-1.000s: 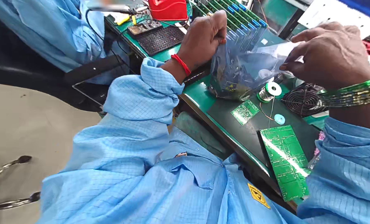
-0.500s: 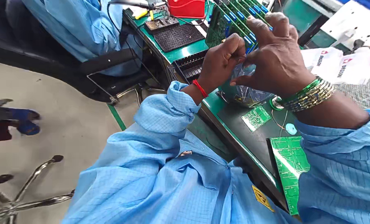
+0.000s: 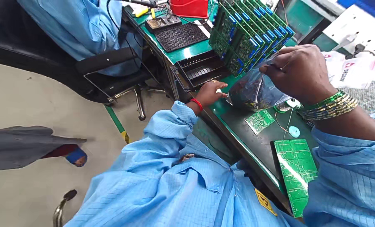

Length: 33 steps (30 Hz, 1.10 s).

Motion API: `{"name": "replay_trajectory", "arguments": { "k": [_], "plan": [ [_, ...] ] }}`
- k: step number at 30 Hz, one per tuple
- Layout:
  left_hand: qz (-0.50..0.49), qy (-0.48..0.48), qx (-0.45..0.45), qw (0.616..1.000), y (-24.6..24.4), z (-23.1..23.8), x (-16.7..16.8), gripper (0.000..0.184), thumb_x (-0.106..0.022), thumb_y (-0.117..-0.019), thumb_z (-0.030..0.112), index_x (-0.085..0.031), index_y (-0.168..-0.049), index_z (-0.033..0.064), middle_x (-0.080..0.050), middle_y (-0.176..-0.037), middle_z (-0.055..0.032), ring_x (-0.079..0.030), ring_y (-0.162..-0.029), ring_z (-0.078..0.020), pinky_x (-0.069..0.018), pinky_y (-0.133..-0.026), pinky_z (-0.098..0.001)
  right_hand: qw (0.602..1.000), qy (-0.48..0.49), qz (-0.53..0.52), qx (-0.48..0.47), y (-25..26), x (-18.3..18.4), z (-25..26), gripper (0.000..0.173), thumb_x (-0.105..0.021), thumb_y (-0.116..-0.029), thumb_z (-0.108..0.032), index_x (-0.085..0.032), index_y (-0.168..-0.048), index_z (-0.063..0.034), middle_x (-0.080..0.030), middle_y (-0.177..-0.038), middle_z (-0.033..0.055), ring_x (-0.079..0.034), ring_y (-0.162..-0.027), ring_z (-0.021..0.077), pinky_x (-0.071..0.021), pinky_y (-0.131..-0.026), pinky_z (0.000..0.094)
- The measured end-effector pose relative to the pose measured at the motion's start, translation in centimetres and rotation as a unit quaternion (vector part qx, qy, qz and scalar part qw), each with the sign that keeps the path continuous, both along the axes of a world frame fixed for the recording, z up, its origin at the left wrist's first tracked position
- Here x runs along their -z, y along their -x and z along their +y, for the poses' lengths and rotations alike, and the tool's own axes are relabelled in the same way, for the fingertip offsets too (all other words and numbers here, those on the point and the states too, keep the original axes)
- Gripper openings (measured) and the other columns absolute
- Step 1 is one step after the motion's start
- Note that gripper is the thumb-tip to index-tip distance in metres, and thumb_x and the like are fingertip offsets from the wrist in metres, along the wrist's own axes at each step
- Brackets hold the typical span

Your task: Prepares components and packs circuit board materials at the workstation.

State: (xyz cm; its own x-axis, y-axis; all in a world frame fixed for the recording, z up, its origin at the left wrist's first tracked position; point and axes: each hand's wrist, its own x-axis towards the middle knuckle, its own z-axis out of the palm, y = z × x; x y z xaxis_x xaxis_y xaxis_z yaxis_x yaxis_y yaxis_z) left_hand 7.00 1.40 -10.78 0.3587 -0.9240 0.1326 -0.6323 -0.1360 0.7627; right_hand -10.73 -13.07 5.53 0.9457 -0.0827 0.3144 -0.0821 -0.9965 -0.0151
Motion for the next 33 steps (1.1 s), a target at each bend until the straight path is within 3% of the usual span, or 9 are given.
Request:
{"name": "replay_trajectory", "arguments": {
  "k": [4,10,14,19,21,23,27,31,33],
  "plan": [
    [-0.03,0.028,0.018,0.999,0.9,-0.4,1.1,0.019,-0.066,-0.0969,0.01,-0.076,-0.108,-0.0021,-0.072,-0.114,-0.0209,-0.067,-0.114,-0.0345,-0.0475,-0.104,-0.0518,1.0,-0.001,-0.012,0.016,0.6,-0.1,0.1,0.047,-0.051,-0.1039,-0.027,-0.057,-0.068,0.0032,-0.064,-0.08,0.0231,-0.065,-0.083,0.0411,-0.0407,-0.081,0.062],
    [-0.073,0.112,-0.012,0.991,1.9,-0.5,2.6,0.018,-0.06,-0.0965,0.004,-0.074,-0.098,-0.008,-0.073,-0.105,-0.0249,-0.069,-0.108,-0.04,-0.0498,-0.1,-0.0535,0.996,-0.033,-0.056,0.058,0.8,-0.1,-0.7,0.046,-0.051,-0.1038,-0.028,-0.06,-0.072,0.005,-0.064,-0.081,0.0232,-0.065,-0.081,0.0392,-0.0428,-0.073,0.0576],
    [0.08,0.093,-0.1,0.987,1.3,-0.5,2.3,0.021,-0.058,-0.1013,0.011,-0.071,-0.101,-0.0056,-0.07,-0.097,-0.0164,-0.065,-0.092,-0.0219,-0.051,-0.089,-0.0423,0.963,-0.154,-0.115,0.19,0.7,1.0,-4.2,0.047,-0.053,-0.1016,-0.041,-0.055,-0.072,-0.0041,-0.055,-0.074,0.0035,-0.053,-0.074,0.0128,-0.0412,-0.072,0.0416],
    [0.056,0.023,-0.027,0.998,2.3,0.2,1.4,0.024,-0.069,-0.093,0.005,-0.069,-0.113,-0.009,-0.066,-0.124,-0.0263,-0.059,-0.123,-0.0386,-0.0415,-0.11,-0.0531,0.993,-0.047,-0.083,0.064,-0.4,0.9,-0.5,0.048,-0.056,-0.1024,-0.034,-0.067,-0.075,0.0045,-0.071,-0.091,0.0247,-0.068,-0.095,0.0411,-0.0425,-0.092,0.0639],
    [0.151,0.063,0.019,0.986,2.7,0.0,1.8,0.064,-0.081,-0.0808,0.003,-0.053,-0.137,-0.009,-0.058,-0.138,-0.024,-0.055,-0.131,-0.0289,-0.042,-0.112,-0.0441,0.995,-0.028,-0.085,0.049,-0.7,0.7,0.4,0.048,-0.056,-0.1019,-0.034,-0.064,-0.072,0.0026,-0.069,-0.085,0.0219,-0.068,-0.087,0.0384,-0.0432,-0.084,0.0608],
    [0.202,0.081,0.027,0.976,3.6,0.2,0.9,0.092,-0.087,-0.073,0.002,-0.037,-0.15,-0.004,-0.058,-0.138,-0.0192,-0.058,-0.127,-0.0208,-0.0475,-0.109,-0.0381,0.996,-0.002,-0.094,-0.004,-1.1,0.5,1.5,0.046,-0.058,-0.1018,-0.031,-0.068,-0.072,0.0014,-0.073,-0.088,0.0195,-0.071,-0.09,0.0358,-0.0432,-0.097,0.0604],
    [0.189,0.084,-0.019,0.978,2.8,-1.1,2.2,0.078,-0.094,-0.0643,0.008,-0.057,-0.132,-0.0066,-0.069,-0.119,-0.0191,-0.067,-0.114,-0.0233,-0.0516,-0.104,-0.0439,0.998,-0.025,-0.048,0.014,-2.5,0.7,1.6,0.048,-0.055,-0.1026,-0.033,-0.062,-0.071,0.0027,-0.068,-0.084,0.0205,-0.067,-0.086,0.037,-0.0429,-0.086,0.0599],
    [0.207,0.097,0.019,0.973,4.3,0.3,-0.9,0.088,-0.088,-0.0737,0.003,-0.041,-0.148,-0.0029,-0.063,-0.131,-0.0169,-0.062,-0.121,-0.0183,-0.0502,-0.105,-0.037,0.992,-0.018,-0.122,-0.039,-2.1,-1.6,1.3,0.047,-0.057,-0.1025,-0.037,-0.072,-0.077,-0.0006,-0.075,-0.1,0.0183,-0.071,-0.102,0.0341,-0.0399,-0.105,0.0593],
    [0.202,0.08,-0.018,0.976,5.2,0.6,-0.5,0.069,-0.087,-0.0746,0.001,-0.055,-0.136,-0.0051,-0.067,-0.124,-0.0188,-0.065,-0.116,-0.0234,-0.0509,-0.103,-0.0422,0.996,-0.051,-0.071,-0.023,-2.7,-0.2,0.5,0.048,-0.057,-0.1023,-0.039,-0.071,-0.08,0.0013,-0.073,-0.1,0.0204,-0.069,-0.102,0.0373,-0.0431,-0.098,0.0613]
  ]
}}
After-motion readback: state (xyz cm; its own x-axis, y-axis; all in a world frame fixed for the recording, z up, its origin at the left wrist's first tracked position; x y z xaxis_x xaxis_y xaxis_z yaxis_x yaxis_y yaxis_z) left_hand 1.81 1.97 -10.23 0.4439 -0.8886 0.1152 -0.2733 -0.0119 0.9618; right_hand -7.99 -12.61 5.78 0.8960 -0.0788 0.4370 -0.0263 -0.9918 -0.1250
